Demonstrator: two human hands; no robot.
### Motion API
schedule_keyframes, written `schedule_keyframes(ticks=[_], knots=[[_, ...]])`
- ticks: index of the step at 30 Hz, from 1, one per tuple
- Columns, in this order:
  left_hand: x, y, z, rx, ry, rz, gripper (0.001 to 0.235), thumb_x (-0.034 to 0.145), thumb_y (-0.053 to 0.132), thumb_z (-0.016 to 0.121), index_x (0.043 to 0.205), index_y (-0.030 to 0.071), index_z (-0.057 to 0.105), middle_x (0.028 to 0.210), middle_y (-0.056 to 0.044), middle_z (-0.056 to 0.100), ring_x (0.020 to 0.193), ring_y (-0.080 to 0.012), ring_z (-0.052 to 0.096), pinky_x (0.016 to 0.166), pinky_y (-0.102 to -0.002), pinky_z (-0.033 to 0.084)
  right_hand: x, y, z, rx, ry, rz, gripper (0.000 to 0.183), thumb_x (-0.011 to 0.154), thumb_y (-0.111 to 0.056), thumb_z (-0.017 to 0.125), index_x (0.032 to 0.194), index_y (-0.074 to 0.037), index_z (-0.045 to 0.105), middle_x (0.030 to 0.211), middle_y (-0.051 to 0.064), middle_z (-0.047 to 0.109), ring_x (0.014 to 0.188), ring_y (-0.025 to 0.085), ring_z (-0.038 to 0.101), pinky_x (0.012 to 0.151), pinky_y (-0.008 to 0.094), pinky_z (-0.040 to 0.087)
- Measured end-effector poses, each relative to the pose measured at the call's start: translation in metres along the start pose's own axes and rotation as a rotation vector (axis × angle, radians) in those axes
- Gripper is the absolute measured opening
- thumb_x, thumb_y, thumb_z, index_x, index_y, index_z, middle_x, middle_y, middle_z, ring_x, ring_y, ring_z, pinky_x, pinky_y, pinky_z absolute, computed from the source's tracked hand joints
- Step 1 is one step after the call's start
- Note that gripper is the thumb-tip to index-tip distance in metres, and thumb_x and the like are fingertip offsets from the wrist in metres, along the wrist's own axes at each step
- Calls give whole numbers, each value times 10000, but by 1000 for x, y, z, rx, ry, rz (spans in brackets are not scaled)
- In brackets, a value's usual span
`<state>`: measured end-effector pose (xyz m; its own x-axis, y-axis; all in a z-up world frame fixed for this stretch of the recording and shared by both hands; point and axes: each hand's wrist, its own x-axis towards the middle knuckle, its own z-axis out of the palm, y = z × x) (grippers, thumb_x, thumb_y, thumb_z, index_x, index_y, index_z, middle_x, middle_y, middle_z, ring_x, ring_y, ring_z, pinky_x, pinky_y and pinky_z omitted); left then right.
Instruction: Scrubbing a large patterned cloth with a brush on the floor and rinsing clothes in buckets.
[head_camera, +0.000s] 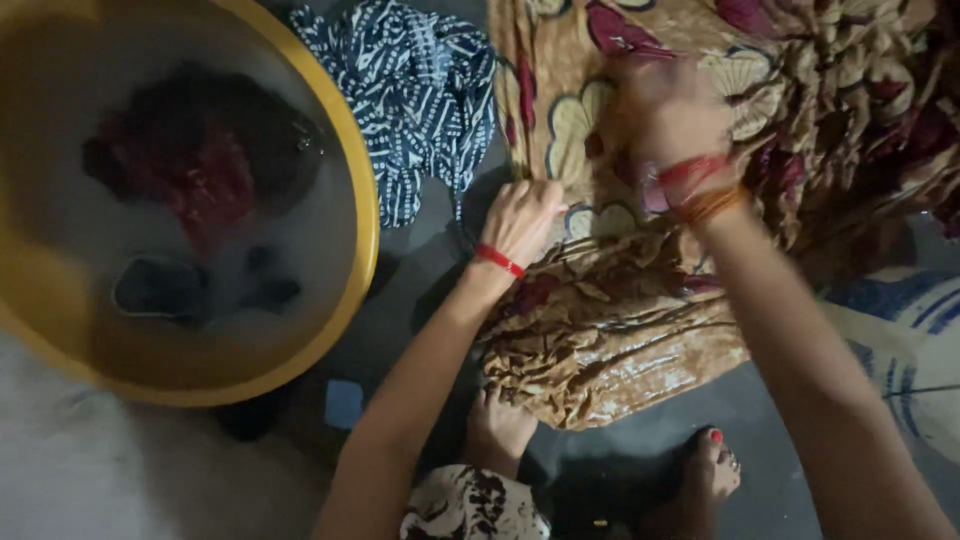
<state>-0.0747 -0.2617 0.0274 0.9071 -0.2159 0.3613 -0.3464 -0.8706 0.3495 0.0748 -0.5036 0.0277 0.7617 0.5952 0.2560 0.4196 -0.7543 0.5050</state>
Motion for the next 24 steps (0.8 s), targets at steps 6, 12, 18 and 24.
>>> schedule_keyframes(ticks=[6,12,18,24], knots=[[-78,-13,-10,-63,-18,-90,291,976,297,681,1232,170,627,736,-113,665,669,-281,673,875,-459,560,60,-49,-157,681,-659,127,375,1103,-340,533,1396,-107,565,1020,162,645,815,269,648,673,412,592],[-76,-8,1,294,68,-94,253,957,363,667,1116,171,716,550,-61,599,520,-258,634,535,-448,547,16,103,90,-7,-81,304,245,957,-217,587,1146,-239,741,1141,58,637,835,217,644,572,394,488],[-83,-9,-13,36,-161,-238,290,937,355,632,1055,100,705,706,-134,682,623,-299,674,578,-454,553,28,-89,-157,651,-605,88,537,785,-44,722,1301,-17,577,1117,165,607,875,246,648,642,367,617],[-100,-10,-42,20,-226,-310,233,950,367,637,986,147,703,779,-139,694,697,-314,682,697,-511,570,14,-66,-70,158,22,-71,541,808,-565,682,1308,-383,589,1210,78,584,1092,268,647,714,626,590]])
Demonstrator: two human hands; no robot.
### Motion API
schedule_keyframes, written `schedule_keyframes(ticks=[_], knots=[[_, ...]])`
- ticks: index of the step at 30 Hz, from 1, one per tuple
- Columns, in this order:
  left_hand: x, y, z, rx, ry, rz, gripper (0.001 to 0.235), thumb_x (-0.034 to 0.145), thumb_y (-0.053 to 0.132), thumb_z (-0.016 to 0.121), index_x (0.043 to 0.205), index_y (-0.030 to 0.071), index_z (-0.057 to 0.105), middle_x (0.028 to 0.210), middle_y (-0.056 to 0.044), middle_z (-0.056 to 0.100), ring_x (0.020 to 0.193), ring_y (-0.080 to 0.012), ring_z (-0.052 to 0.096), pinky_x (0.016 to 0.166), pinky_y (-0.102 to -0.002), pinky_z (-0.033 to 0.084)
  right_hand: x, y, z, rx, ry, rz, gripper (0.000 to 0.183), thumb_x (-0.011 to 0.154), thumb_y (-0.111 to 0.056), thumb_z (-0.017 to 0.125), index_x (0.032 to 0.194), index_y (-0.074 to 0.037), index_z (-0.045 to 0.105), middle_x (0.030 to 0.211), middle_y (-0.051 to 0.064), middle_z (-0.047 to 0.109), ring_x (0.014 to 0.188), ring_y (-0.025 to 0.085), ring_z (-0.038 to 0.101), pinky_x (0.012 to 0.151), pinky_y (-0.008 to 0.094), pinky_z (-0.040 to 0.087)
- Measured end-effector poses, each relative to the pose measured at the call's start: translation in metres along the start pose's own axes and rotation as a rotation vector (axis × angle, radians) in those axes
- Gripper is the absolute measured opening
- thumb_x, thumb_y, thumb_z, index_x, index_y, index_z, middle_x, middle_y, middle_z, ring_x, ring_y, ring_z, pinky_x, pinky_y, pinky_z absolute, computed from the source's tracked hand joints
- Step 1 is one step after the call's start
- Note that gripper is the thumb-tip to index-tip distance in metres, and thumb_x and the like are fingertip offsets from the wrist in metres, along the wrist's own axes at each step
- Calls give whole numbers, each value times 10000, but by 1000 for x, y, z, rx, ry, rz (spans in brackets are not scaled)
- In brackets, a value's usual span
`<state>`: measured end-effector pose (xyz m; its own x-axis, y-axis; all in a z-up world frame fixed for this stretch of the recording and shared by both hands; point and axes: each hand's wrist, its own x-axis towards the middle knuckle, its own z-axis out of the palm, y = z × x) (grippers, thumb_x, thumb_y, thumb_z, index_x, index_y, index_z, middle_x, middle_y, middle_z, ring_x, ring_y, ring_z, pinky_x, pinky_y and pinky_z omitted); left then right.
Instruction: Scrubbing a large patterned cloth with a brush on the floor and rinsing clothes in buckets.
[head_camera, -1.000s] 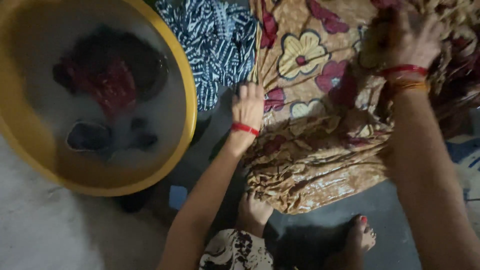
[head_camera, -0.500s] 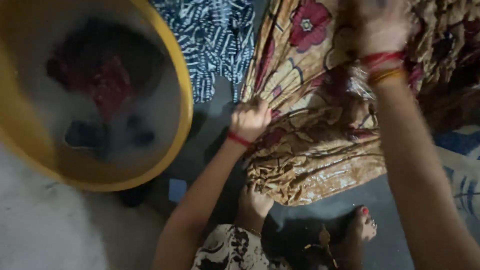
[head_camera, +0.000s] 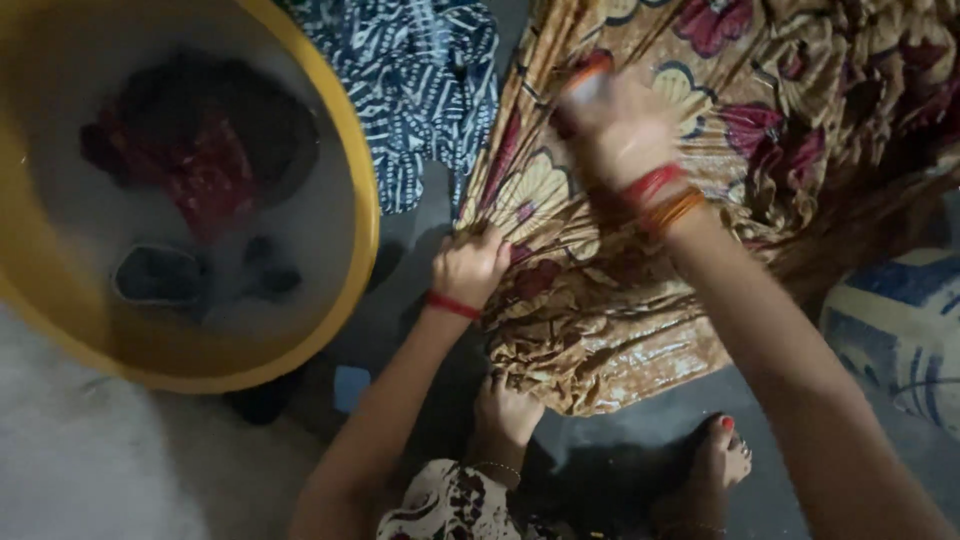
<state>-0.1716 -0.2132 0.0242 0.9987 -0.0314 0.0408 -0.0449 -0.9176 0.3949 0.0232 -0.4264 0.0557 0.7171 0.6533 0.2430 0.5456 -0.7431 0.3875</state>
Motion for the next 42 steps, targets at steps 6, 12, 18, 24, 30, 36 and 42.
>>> schedule_keyframes(ticks=[6,12,18,24,30,36,42], knots=[[7,-44,-118,-339,231,5,195,1116,223,532,1021,167,692,1025,-82,739,923,-200,723,843,-375,604,50,74,1,-24,145,136,619,819,-233,720,1416,-317,581,1265,144,562,1033,350,660,586,366,607],[42,-89,-140,-812,4,28,196,1120,273,505,1189,125,615,1205,-99,656,1102,-218,645,974,-387,539,49,-41,-4,364,35,271,396,1006,-218,736,1382,-248,615,1137,208,578,898,334,649,510,381,604],[95,-30,-142,-1401,-300,97,372,1125,334,475,1390,77,521,1422,-119,557,1317,-239,551,1132,-399,461,56,-45,-32,215,19,229,497,960,-128,622,1431,-283,586,1155,153,567,1027,310,614,849,471,602],[161,45,-128,-1954,-599,121,589,1129,395,446,1592,30,428,1639,-137,459,1532,-258,458,1291,-410,383,16,-75,38,402,-130,250,489,995,-186,621,1479,-173,555,1295,231,539,1111,375,597,874,493,558],[192,51,27,-873,267,45,462,1157,368,444,1554,139,498,1559,-60,529,1484,-227,498,1224,-376,413,-9,32,-10,750,-321,287,640,911,-255,780,1522,-155,618,1327,259,592,1030,384,682,830,488,597],[121,32,45,152,212,203,364,915,243,615,1245,88,613,1315,-126,594,1175,-290,548,991,-492,442,3,49,-15,418,-215,341,387,1051,-215,740,1411,-179,602,1239,243,593,912,337,664,681,428,594],[37,-47,-18,396,209,241,107,941,173,636,1033,118,642,955,-50,583,888,-217,564,748,-377,457,7,-32,-38,385,82,-339,552,960,-26,672,1442,-289,622,1002,103,604,908,243,645,670,333,619]])
